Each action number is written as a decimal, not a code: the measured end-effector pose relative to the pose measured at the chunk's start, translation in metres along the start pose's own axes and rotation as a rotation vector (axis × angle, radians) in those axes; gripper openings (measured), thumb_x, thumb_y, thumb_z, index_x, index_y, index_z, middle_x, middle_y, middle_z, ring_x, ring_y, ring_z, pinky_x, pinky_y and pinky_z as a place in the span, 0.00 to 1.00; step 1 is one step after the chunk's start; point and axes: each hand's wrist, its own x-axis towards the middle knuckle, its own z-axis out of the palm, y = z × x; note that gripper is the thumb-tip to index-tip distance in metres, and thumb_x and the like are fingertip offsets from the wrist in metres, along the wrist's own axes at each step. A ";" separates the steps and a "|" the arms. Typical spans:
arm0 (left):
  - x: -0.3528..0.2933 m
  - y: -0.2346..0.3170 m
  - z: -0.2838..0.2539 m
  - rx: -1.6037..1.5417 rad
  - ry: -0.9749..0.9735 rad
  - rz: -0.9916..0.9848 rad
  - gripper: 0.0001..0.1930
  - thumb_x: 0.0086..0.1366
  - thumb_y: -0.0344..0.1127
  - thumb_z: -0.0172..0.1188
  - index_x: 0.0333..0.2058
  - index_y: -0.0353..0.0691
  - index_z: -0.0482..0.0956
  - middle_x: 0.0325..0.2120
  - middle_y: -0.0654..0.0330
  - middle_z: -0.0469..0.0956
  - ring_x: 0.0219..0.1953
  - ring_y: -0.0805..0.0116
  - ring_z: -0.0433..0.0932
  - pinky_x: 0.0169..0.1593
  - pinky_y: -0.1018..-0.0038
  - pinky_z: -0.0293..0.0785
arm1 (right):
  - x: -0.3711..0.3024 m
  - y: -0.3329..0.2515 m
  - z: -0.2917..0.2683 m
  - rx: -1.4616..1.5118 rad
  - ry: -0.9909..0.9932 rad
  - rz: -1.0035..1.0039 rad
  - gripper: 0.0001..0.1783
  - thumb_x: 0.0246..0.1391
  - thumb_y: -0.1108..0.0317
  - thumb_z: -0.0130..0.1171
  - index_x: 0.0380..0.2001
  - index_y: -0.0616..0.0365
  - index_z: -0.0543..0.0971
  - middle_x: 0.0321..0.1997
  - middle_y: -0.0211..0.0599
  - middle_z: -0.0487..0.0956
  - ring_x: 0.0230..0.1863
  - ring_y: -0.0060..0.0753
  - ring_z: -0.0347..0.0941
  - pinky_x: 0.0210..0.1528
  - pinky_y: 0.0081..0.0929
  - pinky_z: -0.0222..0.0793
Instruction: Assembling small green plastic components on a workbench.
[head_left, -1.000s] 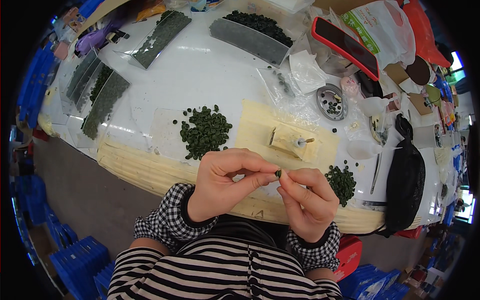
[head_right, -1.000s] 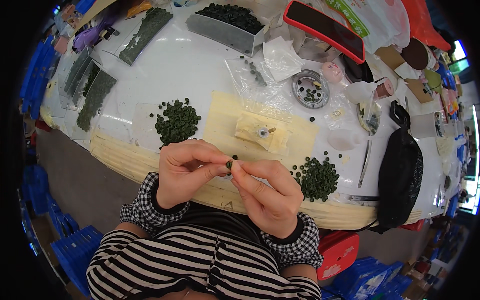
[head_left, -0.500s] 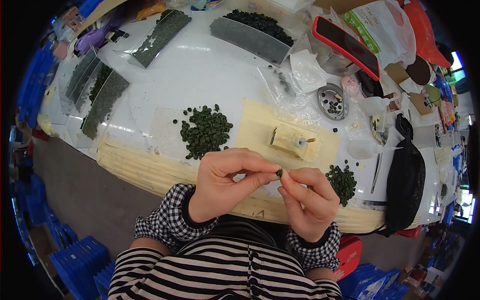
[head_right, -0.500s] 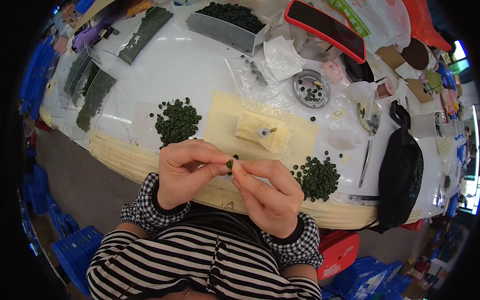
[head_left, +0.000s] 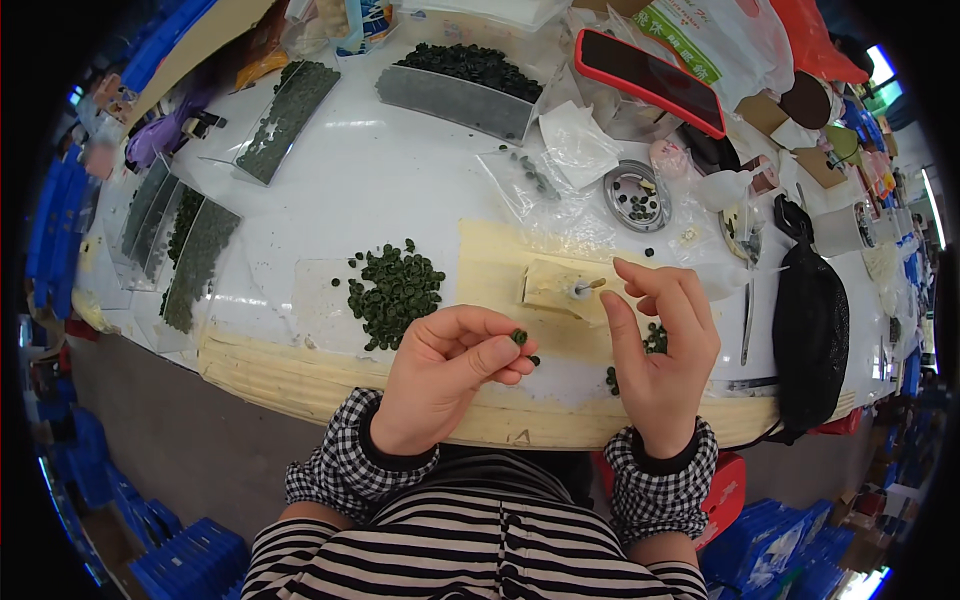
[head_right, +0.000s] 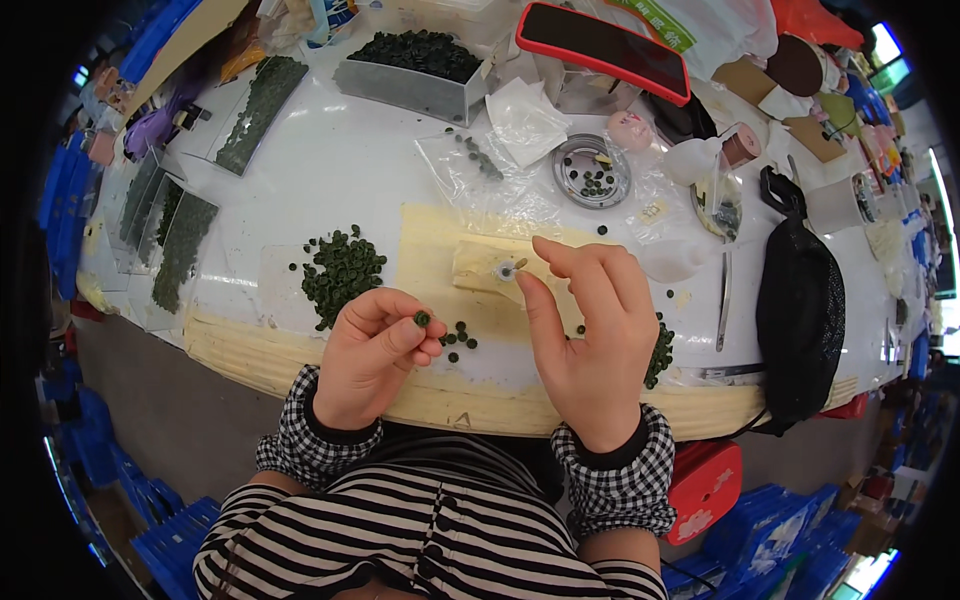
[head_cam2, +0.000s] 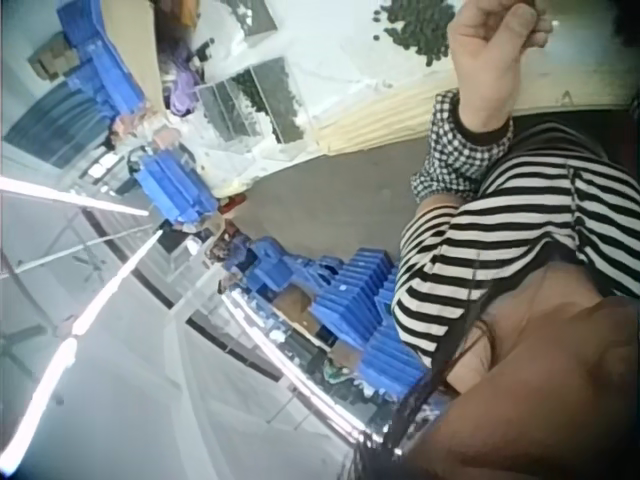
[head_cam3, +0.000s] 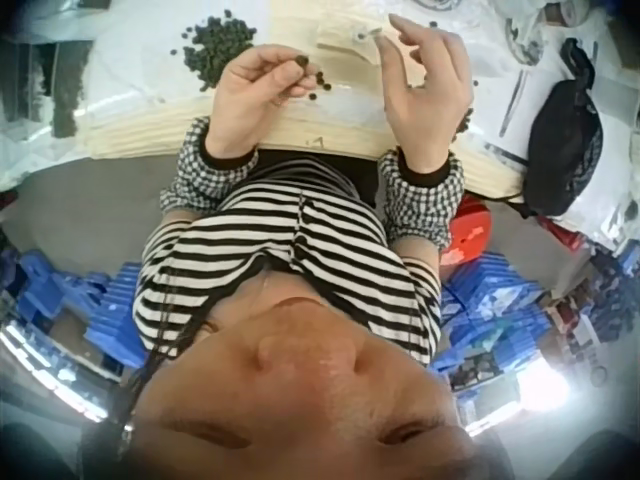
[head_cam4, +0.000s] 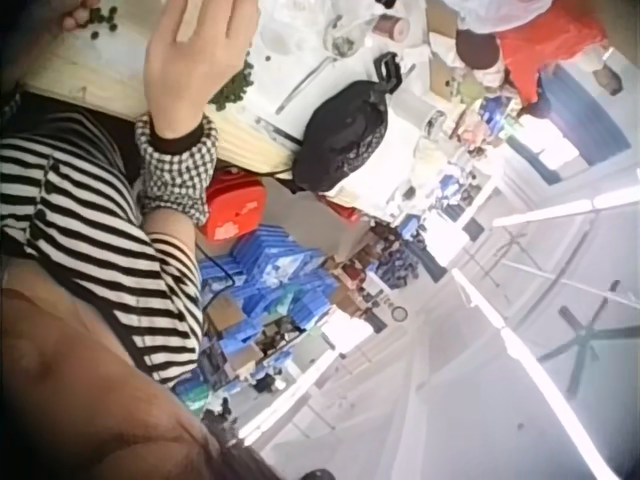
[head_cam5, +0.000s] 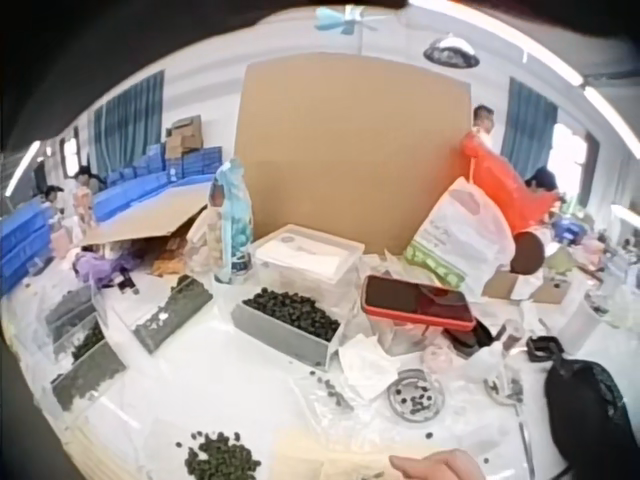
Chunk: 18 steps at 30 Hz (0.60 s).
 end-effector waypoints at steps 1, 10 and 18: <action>0.000 -0.001 -0.002 -0.030 -0.006 -0.014 0.08 0.66 0.25 0.57 0.44 0.34 0.78 0.38 0.51 0.82 0.39 0.68 0.82 0.43 0.77 0.80 | 0.001 0.002 0.002 0.012 -0.025 0.004 0.11 0.46 0.77 0.66 0.35 0.61 0.82 0.29 0.37 0.74 0.30 0.34 0.72 0.32 0.26 0.68; -0.002 -0.001 -0.005 -0.160 -0.067 -0.102 0.09 0.68 0.27 0.55 0.45 0.37 0.77 0.45 0.50 0.79 0.44 0.67 0.81 0.48 0.77 0.79 | -0.005 -0.013 -0.007 0.188 0.194 -0.062 0.06 0.48 0.79 0.64 0.31 0.65 0.80 0.32 0.39 0.76 0.33 0.30 0.71 0.36 0.23 0.67; -0.001 0.000 -0.002 -0.131 -0.101 -0.123 0.08 0.69 0.27 0.54 0.45 0.35 0.76 0.51 0.47 0.75 0.47 0.70 0.79 0.52 0.77 0.77 | -0.015 -0.015 0.013 0.772 -0.060 0.096 0.06 0.57 0.74 0.60 0.37 0.65 0.76 0.37 0.36 0.73 0.37 0.22 0.70 0.39 0.17 0.67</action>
